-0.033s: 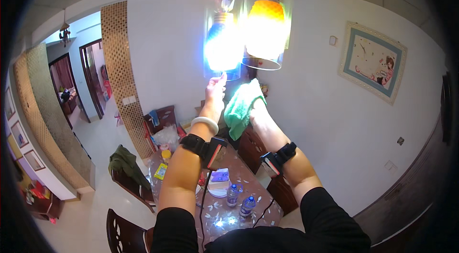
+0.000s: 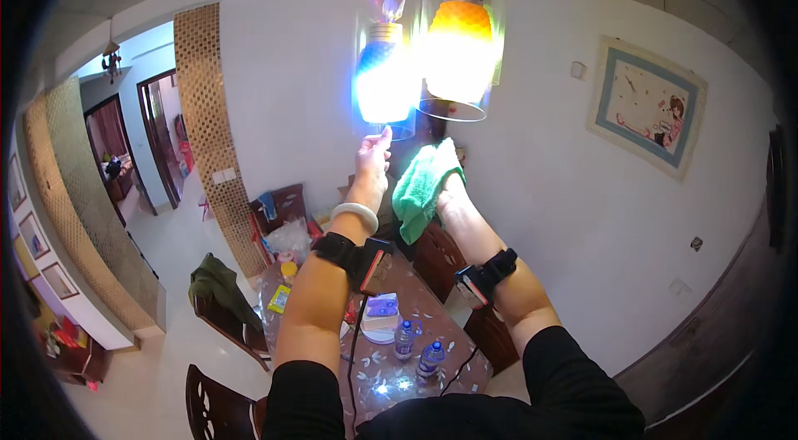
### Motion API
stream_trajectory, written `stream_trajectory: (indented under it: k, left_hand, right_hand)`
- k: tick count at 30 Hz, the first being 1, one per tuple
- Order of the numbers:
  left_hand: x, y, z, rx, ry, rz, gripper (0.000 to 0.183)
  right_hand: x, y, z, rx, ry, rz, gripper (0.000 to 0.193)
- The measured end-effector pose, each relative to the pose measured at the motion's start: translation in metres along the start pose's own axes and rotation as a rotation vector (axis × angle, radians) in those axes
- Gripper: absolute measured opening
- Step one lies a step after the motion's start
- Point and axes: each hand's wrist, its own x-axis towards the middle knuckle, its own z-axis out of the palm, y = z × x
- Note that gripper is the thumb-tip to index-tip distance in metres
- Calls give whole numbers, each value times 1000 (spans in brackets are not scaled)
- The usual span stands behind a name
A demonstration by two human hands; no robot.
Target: The person wipes the individual glass covers of a hanging chandelier using a green cloth while supporting each lamp with the other hand.
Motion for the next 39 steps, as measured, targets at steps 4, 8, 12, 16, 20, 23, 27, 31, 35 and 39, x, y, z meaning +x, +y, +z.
stream_trajectory:
  k: [4, 8, 12, 16, 20, 23, 27, 31, 35, 39]
  left_hand:
    - [12, -5, -4, -36, -4, 5, 21]
    - [22, -13, -17, -22, -63, 38, 16]
    - [22, -11, -17, -73, -87, -26, 18]
    - [15, -5, -9, -156, -107, -88, 31]
    - [8, 0, -2, -167, -139, -123, 35]
    - [9, -1, -4, -191, -139, -134, 35]
    - [14, 1, -11, -202, -119, -237, 33]
    - [-5, 12, 16, -306, 45, -457, 42]
    - [-24, 38, 32, -441, -593, -393, 56]
    - [-43, 67, 47, -313, -449, -297, 33]
  right_hand:
    - [-19, -27, 0, -41, -124, -40, 34]
    - [6, -47, -42, -1271, -222, -974, 36]
    - [-49, -56, 15, -85, -309, -291, 41]
    - [-57, -63, 28, -31, -221, -306, 38]
    - [-43, -71, 25, -8, -246, -304, 38]
    - [-43, -68, 33, 28, -193, -319, 39]
    - [-46, -66, 37, 54, -226, -267, 39]
    - [-42, -70, 29, 22, -280, -181, 29]
    - [-41, -57, 44, -53, -266, 3, 24]
    - [-35, -42, 54, 49, -292, 2, 23]
